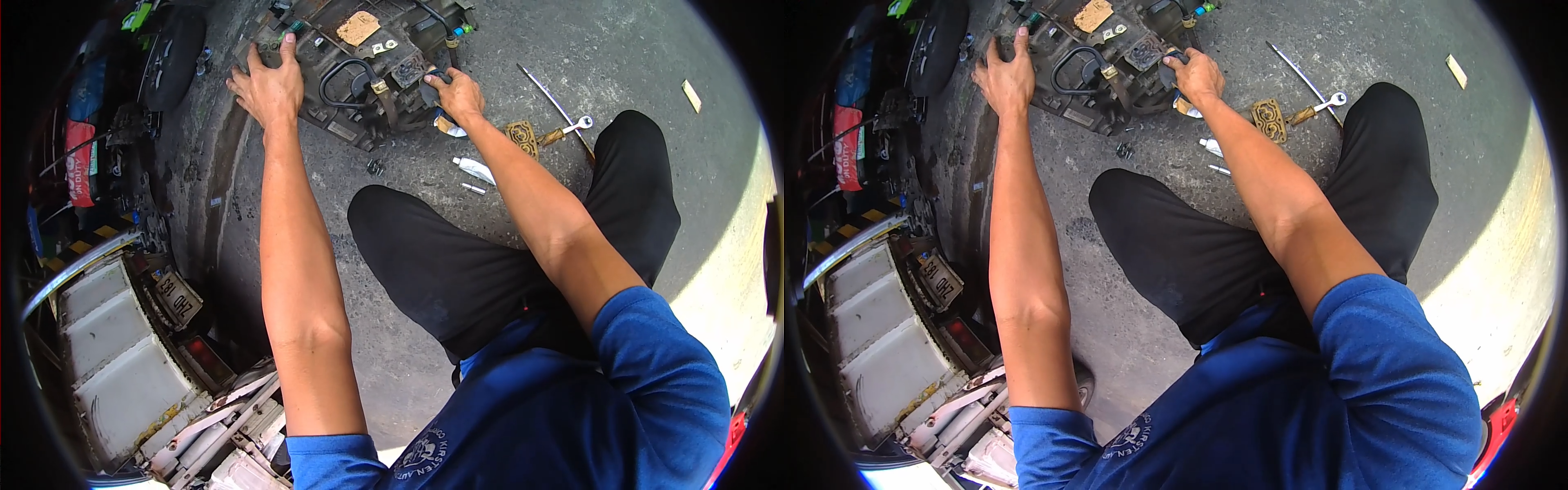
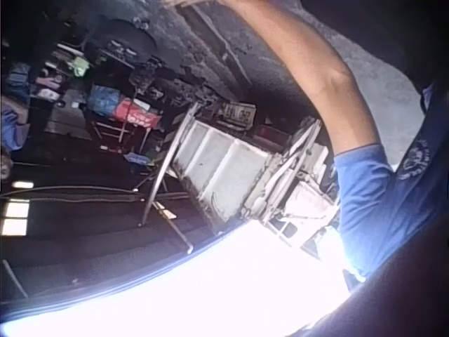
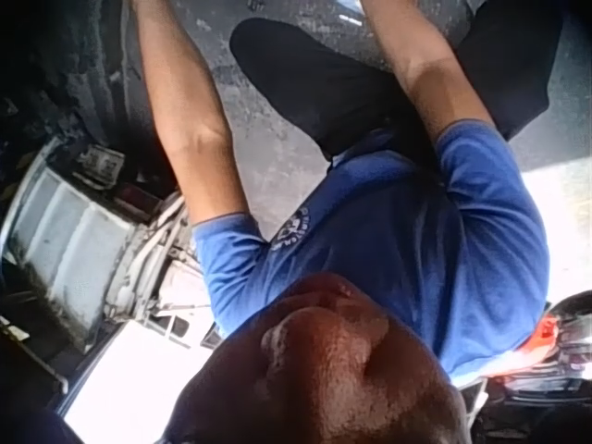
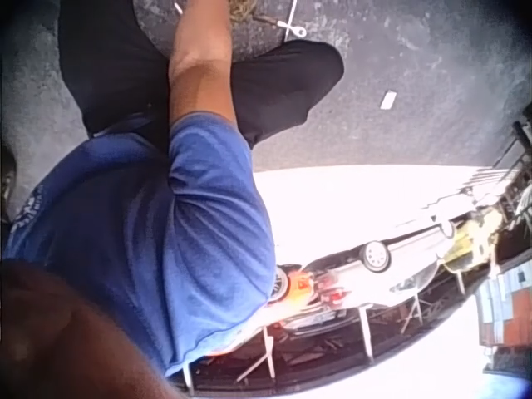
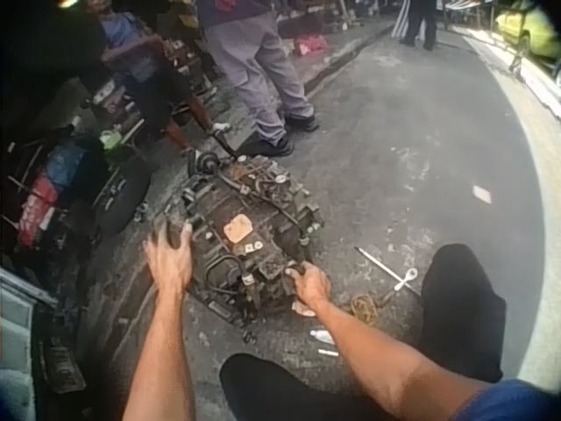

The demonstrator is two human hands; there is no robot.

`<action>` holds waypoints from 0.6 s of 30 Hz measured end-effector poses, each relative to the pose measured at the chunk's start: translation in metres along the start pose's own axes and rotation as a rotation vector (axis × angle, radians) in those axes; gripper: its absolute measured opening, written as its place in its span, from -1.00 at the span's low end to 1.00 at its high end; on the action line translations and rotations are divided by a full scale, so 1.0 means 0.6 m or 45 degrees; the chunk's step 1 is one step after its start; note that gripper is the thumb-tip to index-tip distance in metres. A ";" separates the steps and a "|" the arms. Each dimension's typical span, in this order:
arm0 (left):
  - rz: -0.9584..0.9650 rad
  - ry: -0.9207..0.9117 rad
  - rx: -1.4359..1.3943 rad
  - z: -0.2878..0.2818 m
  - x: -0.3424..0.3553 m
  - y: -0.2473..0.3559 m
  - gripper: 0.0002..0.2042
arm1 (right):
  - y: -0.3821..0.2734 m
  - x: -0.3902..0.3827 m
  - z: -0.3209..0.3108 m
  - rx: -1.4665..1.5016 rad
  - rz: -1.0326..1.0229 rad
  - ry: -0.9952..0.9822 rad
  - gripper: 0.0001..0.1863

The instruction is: Repairing and cleaning a transmission or engine component on the ground.

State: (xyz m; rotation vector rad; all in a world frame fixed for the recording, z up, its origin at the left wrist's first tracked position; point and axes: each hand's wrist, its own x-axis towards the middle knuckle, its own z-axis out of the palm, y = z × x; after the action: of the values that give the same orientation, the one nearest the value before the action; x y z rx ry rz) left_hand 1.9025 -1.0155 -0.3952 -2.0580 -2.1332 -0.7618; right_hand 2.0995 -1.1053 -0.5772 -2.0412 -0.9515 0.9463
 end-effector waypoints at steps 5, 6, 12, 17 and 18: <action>-0.073 -0.062 0.012 -0.002 -0.002 0.005 -0.16 | 0.026 -0.007 -0.023 0.078 0.003 -0.071 -0.33; -0.025 -0.015 -0.018 -0.001 -0.002 0.005 -0.16 | 0.033 -0.006 -0.024 0.074 0.004 -0.069 -0.33; -0.020 -0.010 -0.020 0.000 -0.001 0.002 -0.16 | 0.048 -0.006 -0.011 0.354 -0.016 -0.035 -0.32; -0.062 -0.055 0.010 0.002 0.000 -0.001 -0.17 | 0.008 -0.016 -0.007 0.738 -0.002 -0.094 -0.42; -0.013 -0.003 -0.018 0.002 0.000 -0.001 -0.17 | -0.004 -0.016 -0.005 0.837 0.005 -0.138 -0.45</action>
State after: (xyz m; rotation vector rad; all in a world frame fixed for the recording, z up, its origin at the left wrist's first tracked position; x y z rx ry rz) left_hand 1.9021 -1.0150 -0.3964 -2.0575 -2.1476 -0.7786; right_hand 2.0966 -1.1131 -0.5708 -1.4467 -0.5785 1.1911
